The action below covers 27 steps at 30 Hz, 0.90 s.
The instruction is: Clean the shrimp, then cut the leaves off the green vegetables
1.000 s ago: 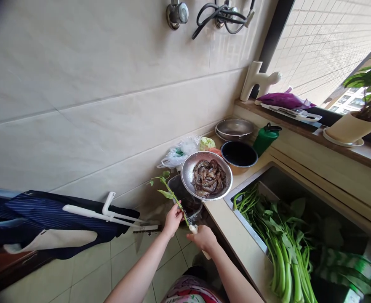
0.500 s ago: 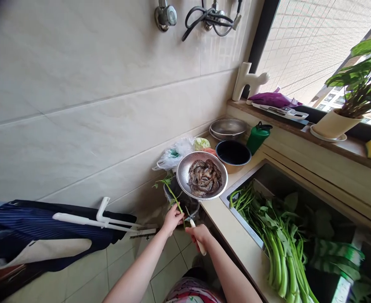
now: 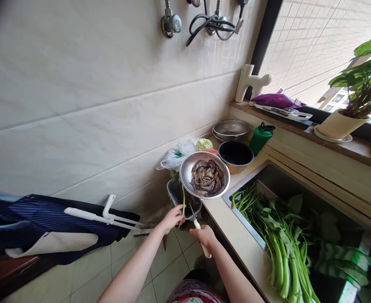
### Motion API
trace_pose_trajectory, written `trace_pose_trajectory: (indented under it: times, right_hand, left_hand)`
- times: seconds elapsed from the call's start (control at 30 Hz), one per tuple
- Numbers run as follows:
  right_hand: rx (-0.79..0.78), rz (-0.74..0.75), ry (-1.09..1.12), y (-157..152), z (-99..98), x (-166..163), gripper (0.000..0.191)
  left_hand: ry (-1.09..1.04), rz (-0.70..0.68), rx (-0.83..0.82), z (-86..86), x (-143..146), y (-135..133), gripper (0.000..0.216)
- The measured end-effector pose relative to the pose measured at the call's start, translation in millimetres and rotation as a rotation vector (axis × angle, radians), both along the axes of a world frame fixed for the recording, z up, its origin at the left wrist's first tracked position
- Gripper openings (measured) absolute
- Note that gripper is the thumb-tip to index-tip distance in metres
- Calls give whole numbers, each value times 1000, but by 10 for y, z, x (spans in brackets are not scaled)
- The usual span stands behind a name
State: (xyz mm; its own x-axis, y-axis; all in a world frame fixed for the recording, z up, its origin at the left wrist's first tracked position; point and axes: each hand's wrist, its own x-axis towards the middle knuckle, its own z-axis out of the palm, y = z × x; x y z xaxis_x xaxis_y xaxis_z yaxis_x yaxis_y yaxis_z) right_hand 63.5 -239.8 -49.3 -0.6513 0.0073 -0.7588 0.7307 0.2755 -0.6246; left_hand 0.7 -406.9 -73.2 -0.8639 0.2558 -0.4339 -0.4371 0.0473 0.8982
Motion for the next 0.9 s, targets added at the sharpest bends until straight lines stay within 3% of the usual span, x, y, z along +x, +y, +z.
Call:
trace_pose_trajectory:
  times: [0.07, 0.2, 0.3, 0.43, 0.53, 0.7, 0.9]
  right_hand:
    - [-9, 6, 5, 50, -8, 85, 23]
    - [-64, 26, 19, 139, -10, 296, 19]
    - [-162, 59, 53, 215, -12, 480, 20]
    - [-289, 93, 116, 365, 28, 777, 19]
    - [-346, 92, 174, 539, 125, 1043, 17]
    - [-395, -54, 262, 1035, 355, 1628, 28]
    - [-442, -452, 326, 1980, 608, 2639, 38]
  left_hand:
    - [-6, 41, 75, 42, 205, -107, 40]
    - [24, 257, 248, 126, 633, -302, 25]
    - [66, 354, 374, 271, 890, -369, 16]
    - [167, 363, 414, 553, 1192, -330, 11]
    - [207, 267, 405, 737, 1388, -182, 10]
    - [227, -40, 387, 897, 1608, 384, 5]
    - [192, -350, 324, 970, 1913, 1715, 33]
